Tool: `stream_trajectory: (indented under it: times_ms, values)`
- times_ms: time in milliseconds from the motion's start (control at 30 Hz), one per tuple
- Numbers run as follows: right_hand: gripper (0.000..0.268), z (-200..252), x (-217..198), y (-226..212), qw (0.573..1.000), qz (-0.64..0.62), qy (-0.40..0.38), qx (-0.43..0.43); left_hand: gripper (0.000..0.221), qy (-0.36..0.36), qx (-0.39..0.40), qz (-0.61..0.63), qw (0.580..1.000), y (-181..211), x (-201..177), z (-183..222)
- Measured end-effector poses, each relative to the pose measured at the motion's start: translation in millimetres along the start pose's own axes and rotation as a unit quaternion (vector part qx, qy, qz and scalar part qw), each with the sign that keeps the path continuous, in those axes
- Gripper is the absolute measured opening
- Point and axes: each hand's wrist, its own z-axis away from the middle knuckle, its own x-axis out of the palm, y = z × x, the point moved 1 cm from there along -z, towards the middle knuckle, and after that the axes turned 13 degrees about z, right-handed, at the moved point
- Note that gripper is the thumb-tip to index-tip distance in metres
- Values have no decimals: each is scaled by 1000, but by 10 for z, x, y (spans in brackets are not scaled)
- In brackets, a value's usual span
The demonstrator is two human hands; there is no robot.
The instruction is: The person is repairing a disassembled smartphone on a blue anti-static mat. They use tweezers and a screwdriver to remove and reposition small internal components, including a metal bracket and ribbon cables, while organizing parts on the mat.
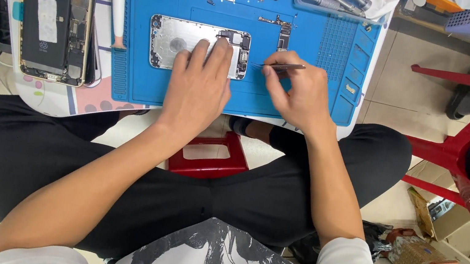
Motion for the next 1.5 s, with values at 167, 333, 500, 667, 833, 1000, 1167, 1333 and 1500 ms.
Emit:
stream_trajectory:
  times_ms: [167, 333, 500, 667, 833, 1000, 1167, 1333, 1500]
  values:
    - [4, -7, -12, -47, 1000, 20, -18, -3, 52, -1, -4, -5, 1000, -12, 71, 22]
    - [5, -37, -27, -95, 999, 34, -25, -1, 52, 0, -7, -6, 1000, -6, 83, 32]
    - [5, -51, -53, -136, 999, 41, -30, -7, 53, 0, -7, -13, 1000, -2, 119, 47]
    - [8, -66, -56, -173, 998, 54, -30, -18, 53, -2, -8, -4, 1000, -3, 105, 51]
    - [10, -73, -71, -185, 996, 78, -33, -22, 53, -5, -10, -4, 1000, 8, 103, 55]
    - [8, -107, -78, -128, 998, -47, 37, 17, 55, -1, -12, -6, 1000, 11, 112, 61]
    - [10, -167, 170, -181, 981, -154, 82, 81, 55, 7, -14, -5, 1000, 12, 126, 63]
    - [9, -163, 419, -180, 970, -197, 96, 101, 55, 13, -10, -5, 1000, -7, 185, 83]
    - [9, -96, 482, -144, 968, -202, 100, 113, 56, 21, -8, -26, 999, -10, 227, 85]
